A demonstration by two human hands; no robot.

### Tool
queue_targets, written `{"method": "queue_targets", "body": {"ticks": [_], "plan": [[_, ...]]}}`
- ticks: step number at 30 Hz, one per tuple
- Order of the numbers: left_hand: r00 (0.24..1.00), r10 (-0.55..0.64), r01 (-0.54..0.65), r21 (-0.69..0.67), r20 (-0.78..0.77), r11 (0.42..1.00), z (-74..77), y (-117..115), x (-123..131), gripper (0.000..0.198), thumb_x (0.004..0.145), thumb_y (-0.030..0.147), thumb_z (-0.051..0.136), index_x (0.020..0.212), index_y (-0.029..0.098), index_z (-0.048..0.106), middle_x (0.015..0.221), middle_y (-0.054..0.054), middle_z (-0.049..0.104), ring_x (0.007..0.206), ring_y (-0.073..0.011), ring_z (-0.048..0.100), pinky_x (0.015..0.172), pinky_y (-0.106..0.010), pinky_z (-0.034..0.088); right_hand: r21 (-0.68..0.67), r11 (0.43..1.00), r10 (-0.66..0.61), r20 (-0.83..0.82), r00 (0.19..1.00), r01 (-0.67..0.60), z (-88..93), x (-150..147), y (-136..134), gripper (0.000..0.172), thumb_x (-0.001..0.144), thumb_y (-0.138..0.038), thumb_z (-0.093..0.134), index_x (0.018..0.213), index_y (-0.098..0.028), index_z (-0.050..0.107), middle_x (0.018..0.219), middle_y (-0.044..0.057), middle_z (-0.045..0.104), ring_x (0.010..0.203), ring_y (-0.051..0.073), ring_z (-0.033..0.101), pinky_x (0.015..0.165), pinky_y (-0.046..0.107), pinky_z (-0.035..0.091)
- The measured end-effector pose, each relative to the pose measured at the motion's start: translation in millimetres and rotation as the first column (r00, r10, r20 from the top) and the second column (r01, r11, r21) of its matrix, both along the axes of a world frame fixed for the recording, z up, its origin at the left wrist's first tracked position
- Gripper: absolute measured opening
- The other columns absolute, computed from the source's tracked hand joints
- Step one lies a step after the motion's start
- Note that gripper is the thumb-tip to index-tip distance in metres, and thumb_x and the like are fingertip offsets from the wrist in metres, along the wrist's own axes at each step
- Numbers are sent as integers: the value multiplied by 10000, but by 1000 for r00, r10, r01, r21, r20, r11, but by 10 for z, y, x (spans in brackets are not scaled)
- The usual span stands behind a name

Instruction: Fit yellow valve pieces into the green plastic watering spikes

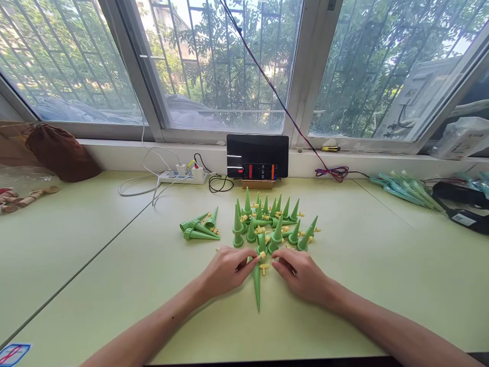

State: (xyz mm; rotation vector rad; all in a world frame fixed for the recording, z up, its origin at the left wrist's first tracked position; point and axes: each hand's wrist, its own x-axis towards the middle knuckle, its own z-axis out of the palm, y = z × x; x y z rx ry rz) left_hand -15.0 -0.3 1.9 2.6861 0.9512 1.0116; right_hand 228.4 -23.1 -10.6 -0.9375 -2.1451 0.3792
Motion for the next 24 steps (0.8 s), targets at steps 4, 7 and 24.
{"method": "queue_targets", "body": {"ticks": [4, 7, 24], "plan": [[999, 7, -9, -52, -34, 999, 15, -51, 26, 203, 1009, 247, 541, 864, 180, 668, 511, 70, 563, 451, -85, 450, 561, -218, 342, -16, 1000, 14, 21, 1000, -14, 2, 0, -6, 155, 1044, -258, 495, 1029, -192, 634, 772, 32, 681, 646, 177, 606, 624, 277, 456], [999, 15, -17, -67, -37, 998, 19, -84, 46, 195, 1002, 245, 551, 858, 185, 669, 505, 71, 566, 452, -88, 454, 585, -232, 339, -26, 999, 21, 37, 999, -20, -4, -8, -9, 170, 1052, -269, 485, 1040, -192, 637, 791, 41, 691, 674, 189, 621, 642, 288, 470], [994, -45, 38, -71, -101, 997, -82, -94, 55, 220, 1038, 282, 522, 907, 191, 673, 599, 38, 661, 517, -112, 593, 617, -247, 401, -39, 997, 67, 72, 995, -64, -43, -21, -21, 159, 1054, -255, 507, 1127, -214, 642, 986, 64, 760, 825, 220, 696, 727, 320, 515]]}}
